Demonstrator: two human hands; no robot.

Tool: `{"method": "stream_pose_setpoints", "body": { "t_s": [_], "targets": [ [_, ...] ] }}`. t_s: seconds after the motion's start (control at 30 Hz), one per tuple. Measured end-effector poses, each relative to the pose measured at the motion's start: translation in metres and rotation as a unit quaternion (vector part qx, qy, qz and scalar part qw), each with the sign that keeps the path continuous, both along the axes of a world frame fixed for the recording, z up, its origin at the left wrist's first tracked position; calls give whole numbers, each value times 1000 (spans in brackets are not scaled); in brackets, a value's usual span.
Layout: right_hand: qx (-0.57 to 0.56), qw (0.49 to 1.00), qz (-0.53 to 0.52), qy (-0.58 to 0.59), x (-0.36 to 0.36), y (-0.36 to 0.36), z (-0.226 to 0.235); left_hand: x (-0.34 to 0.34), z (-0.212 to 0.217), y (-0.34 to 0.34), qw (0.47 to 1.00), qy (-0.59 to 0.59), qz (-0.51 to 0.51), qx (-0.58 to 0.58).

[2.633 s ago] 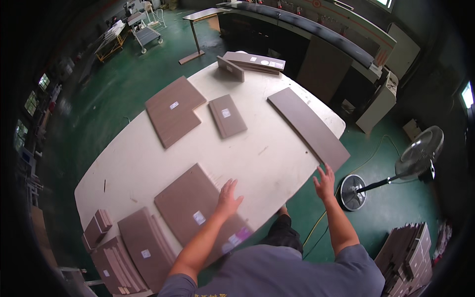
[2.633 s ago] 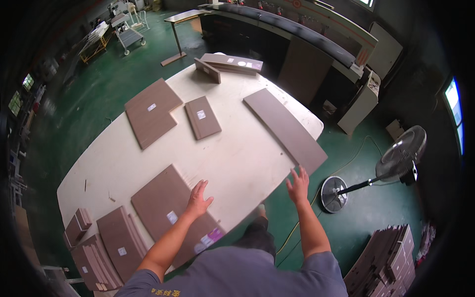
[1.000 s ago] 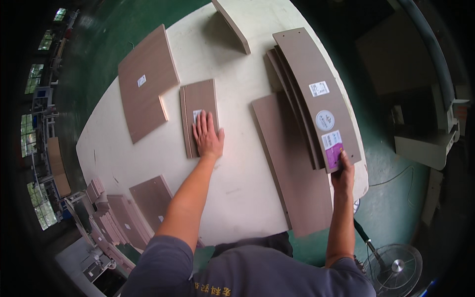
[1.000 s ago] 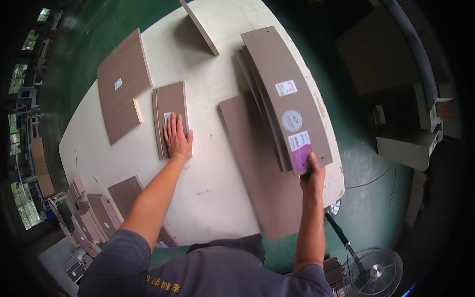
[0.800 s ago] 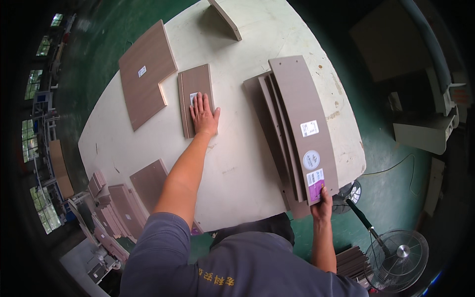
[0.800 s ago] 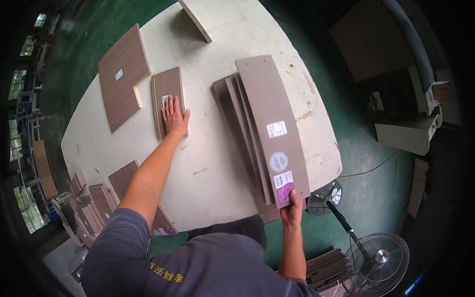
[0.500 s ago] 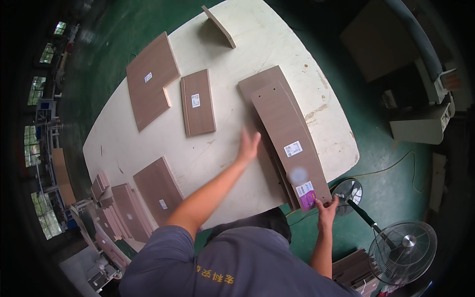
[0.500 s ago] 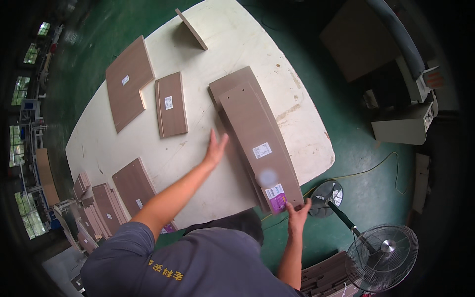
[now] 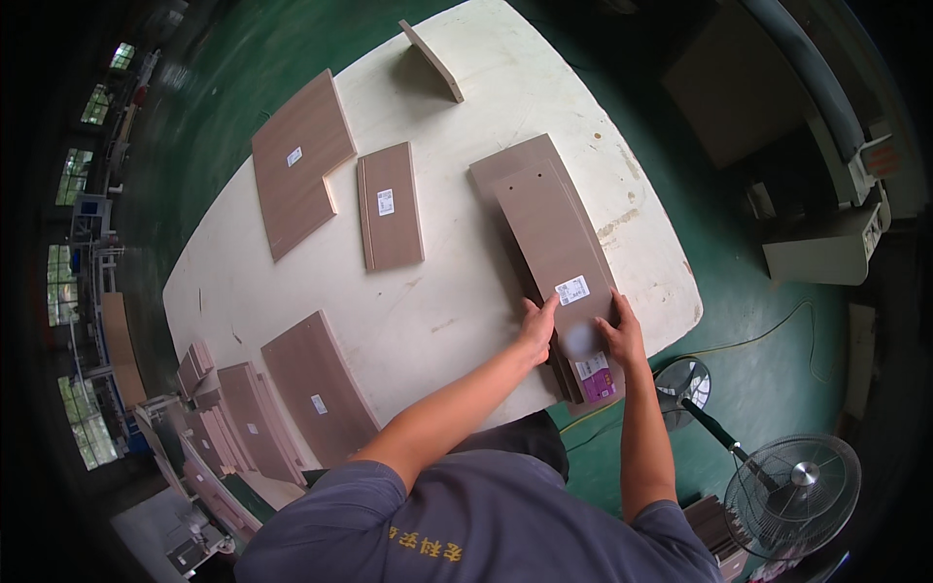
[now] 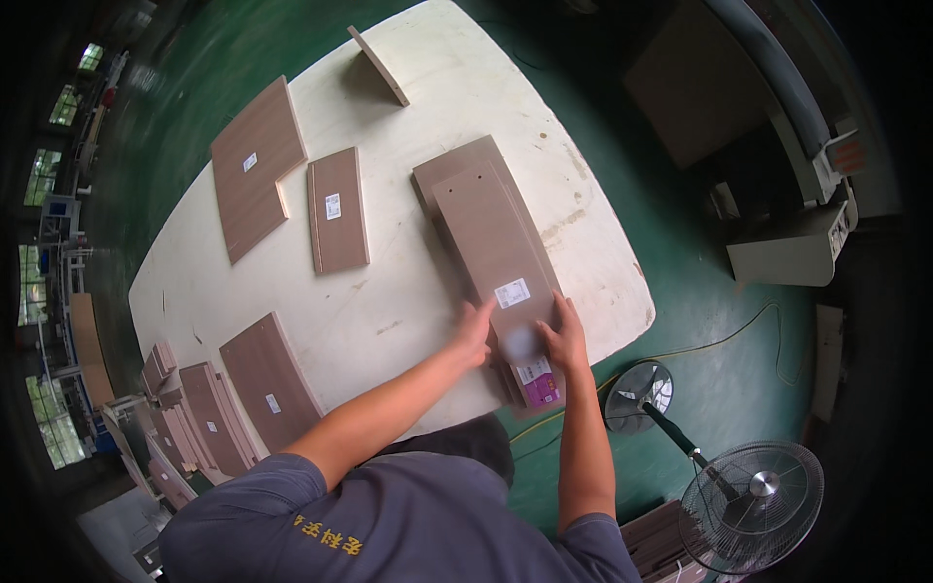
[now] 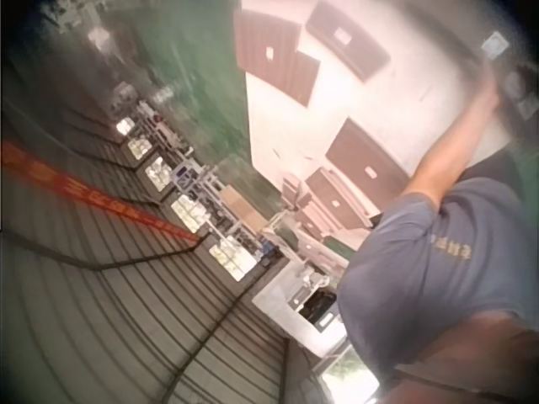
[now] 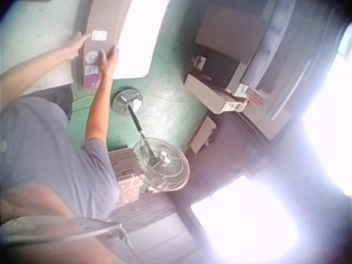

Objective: The person sorts wooden boards on a table, uses a machine to wrap a board with plastic strapping, and places it on a large stack on the floor before returning to sort more pieces.

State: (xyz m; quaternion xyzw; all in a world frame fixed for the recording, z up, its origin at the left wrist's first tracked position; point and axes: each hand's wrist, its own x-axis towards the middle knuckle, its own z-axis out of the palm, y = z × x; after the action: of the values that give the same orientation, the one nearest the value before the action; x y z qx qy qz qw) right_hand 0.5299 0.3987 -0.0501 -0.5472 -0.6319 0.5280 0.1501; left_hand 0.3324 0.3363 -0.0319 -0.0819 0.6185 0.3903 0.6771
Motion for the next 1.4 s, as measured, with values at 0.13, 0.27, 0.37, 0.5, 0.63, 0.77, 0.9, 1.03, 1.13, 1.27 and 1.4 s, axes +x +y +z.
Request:
{"method": "stream_pose_setpoints", "body": {
  "t_s": [0.13,0.27,0.37,0.5,0.63,0.77,0.9,1.03,1.13,1.27,1.4],
  "targets": [
    [31,999,32,-29,0,-7,-3,6,-42,-6,997,-5,26,71],
    [14,998,57,-8,2,-4,-3,20,-74,-3,997,69,14,30],
    [7,998,54,-8,0,-1,-5,9,-53,-3,998,24,-4,54],
    [148,954,126,-227,-36,-6,55,-46,-78,11,947,293,-117,62],
    [218,925,131,-283,-71,-18,38,-193,-11,165,704,671,-181,147],
    [248,915,137,-289,-75,-19,27,-296,6,325,683,718,-102,88],
    [257,910,135,-296,-77,-15,20,-389,-42,406,792,607,27,53],
    [246,918,148,-272,-77,-14,25,-488,-103,329,868,388,168,260],
    [236,919,130,-289,-85,-13,28,-438,-72,221,887,319,117,312],
    [259,919,126,-269,-102,-13,32,-389,-46,47,875,370,113,292],
    [262,945,197,-14,-208,-3,34,-377,-68,-34,813,527,53,243]
  ]
}}
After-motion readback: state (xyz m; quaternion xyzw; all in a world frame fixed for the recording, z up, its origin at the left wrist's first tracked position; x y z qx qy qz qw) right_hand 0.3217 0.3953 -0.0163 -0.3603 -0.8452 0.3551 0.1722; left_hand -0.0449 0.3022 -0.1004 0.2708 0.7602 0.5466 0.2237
